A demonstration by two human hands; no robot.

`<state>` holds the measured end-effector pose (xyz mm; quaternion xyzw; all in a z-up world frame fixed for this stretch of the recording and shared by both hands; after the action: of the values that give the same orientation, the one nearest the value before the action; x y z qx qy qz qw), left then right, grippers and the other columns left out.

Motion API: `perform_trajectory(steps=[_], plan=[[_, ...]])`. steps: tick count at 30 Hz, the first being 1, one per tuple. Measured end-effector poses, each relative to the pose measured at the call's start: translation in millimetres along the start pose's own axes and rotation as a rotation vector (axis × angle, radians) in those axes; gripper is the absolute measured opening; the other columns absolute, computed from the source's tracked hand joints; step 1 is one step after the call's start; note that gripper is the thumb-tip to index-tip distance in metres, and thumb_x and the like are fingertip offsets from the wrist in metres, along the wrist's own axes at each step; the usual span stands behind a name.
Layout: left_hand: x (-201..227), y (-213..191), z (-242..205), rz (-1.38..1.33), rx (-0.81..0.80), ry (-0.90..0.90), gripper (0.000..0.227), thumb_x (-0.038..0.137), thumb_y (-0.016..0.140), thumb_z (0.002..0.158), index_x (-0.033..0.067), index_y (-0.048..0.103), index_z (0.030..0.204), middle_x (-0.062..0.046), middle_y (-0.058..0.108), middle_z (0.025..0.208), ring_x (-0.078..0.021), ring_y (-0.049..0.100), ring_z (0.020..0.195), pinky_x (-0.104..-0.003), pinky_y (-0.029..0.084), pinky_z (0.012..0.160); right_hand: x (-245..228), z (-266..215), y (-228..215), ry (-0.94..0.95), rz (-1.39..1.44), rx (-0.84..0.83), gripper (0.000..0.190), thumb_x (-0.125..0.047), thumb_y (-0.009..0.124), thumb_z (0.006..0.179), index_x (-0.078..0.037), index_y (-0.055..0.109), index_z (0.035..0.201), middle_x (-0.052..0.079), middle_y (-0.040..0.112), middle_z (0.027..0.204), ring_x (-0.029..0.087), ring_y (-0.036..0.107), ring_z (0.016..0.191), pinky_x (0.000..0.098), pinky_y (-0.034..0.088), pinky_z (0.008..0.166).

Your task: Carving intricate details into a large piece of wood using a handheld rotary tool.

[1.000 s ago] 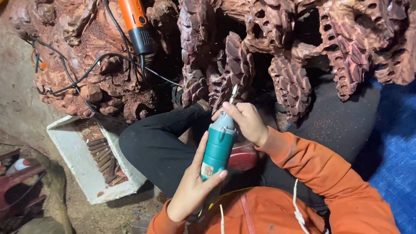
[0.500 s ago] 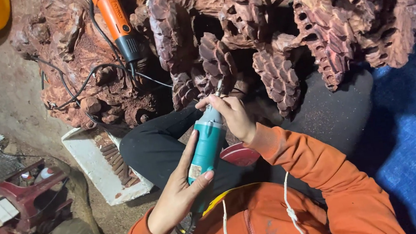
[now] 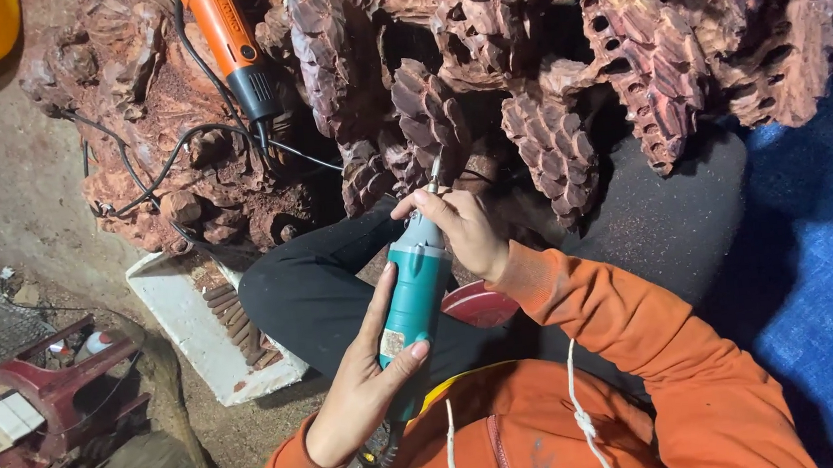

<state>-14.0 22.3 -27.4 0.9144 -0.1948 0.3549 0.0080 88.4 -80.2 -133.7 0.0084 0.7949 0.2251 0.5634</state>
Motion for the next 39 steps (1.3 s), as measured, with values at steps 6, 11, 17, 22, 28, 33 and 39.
perform_trajectory(steps=[6, 11, 17, 22, 28, 33, 39], plan=[[-4.0, 2.2, 1.5, -0.018, -0.007, 0.04, 0.083, 0.022, 0.063, 0.091, 0.0188, 0.02, 0.162, -0.016, 0.035, 0.164, -0.0295, 0.049, 0.141, -0.04, 0.042, 0.108, 2.8, -0.8, -1.6, 0.011, -0.012, 0.007, 0.044, -0.033, 0.044, 0.104, -0.004, 0.077, 0.096, 0.002, 0.062, 0.075, 0.009, 0.049, 0.066, 0.0227, 0.04, 0.064], [-6.6, 2.2, 1.6, 0.005, -0.004, 0.031, 0.083, 0.022, 0.063, 0.091, 0.0209, 0.02, 0.162, -0.015, 0.037, 0.164, -0.0289, 0.052, 0.138, -0.04, 0.044, 0.107, 4.9, -1.2, -2.0, -0.013, -0.036, 0.002, 0.043, -0.032, 0.044, 0.105, -0.004, 0.076, 0.097, 0.002, 0.064, 0.08, 0.009, 0.05, 0.069, 0.0229, 0.042, 0.066], [-12.9, 3.1, 3.1, -0.031, -0.001, 0.032, 0.083, 0.023, 0.064, 0.091, 0.0213, 0.02, 0.161, -0.015, 0.037, 0.164, -0.0284, 0.053, 0.137, -0.04, 0.044, 0.107, 6.2, -2.3, -2.4, 0.031, -0.067, -0.002, 0.048, -0.036, 0.042, 0.103, -0.005, 0.077, 0.093, 0.003, 0.066, 0.076, 0.009, 0.051, 0.063, 0.0217, 0.041, 0.061], [-12.8, 3.5, 2.7, -0.04, -0.003, 0.036, 0.082, 0.024, 0.063, 0.091, 0.0207, 0.021, 0.161, -0.016, 0.037, 0.163, -0.029, 0.052, 0.138, -0.04, 0.043, 0.108, 11.0, -2.4, -3.1, 0.029, -0.059, 0.0, 0.046, -0.034, 0.043, 0.104, -0.005, 0.077, 0.092, 0.002, 0.063, 0.074, 0.009, 0.048, 0.062, 0.0221, 0.04, 0.059], [-16.2, 4.3, 3.0, -0.05, -0.011, 0.022, 0.083, 0.026, 0.063, 0.091, 0.0224, 0.02, 0.162, -0.016, 0.037, 0.163, -0.0303, 0.052, 0.138, -0.041, 0.044, 0.107, 15.1, -2.9, -3.6, 0.021, -0.069, 0.002, 0.046, -0.032, 0.043, 0.105, -0.004, 0.077, 0.093, 0.003, 0.063, 0.074, 0.009, 0.049, 0.063, 0.0223, 0.041, 0.06], [-18.4, -2.6, -1.9, -0.017, -0.027, 0.039, 0.083, 0.022, 0.064, 0.091, 0.0213, 0.02, 0.162, -0.016, 0.042, 0.161, -0.0276, 0.055, 0.134, -0.038, 0.045, 0.105, 20.0, -8.1, -0.9, 0.046, -0.065, 0.013, 0.047, -0.034, 0.043, 0.104, -0.005, 0.077, 0.092, 0.003, 0.066, 0.073, 0.009, 0.051, 0.062, 0.0224, 0.042, 0.061], [-24.3, -27.9, -4.5, 0.152, -0.057, 0.039, 0.086, 0.023, 0.068, 0.087, 0.019, 0.024, 0.161, -0.02, 0.042, 0.16, -0.0344, 0.055, 0.136, -0.045, 0.046, 0.106, 24.2, -10.6, 21.8, 0.085, 0.092, -0.103, 0.044, -0.032, 0.043, 0.106, -0.001, 0.074, 0.097, 0.01, 0.074, 0.088, 0.009, 0.056, 0.07, 0.0216, 0.047, 0.065]])
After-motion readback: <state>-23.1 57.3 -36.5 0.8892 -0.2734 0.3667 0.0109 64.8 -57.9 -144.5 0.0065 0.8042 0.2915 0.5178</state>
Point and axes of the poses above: each hand's wrist, its own z-axis towards the middle knuckle, its own y-axis out of the palm, x = y × z, the point moved 10 cm from there along z, towards the middle knuckle
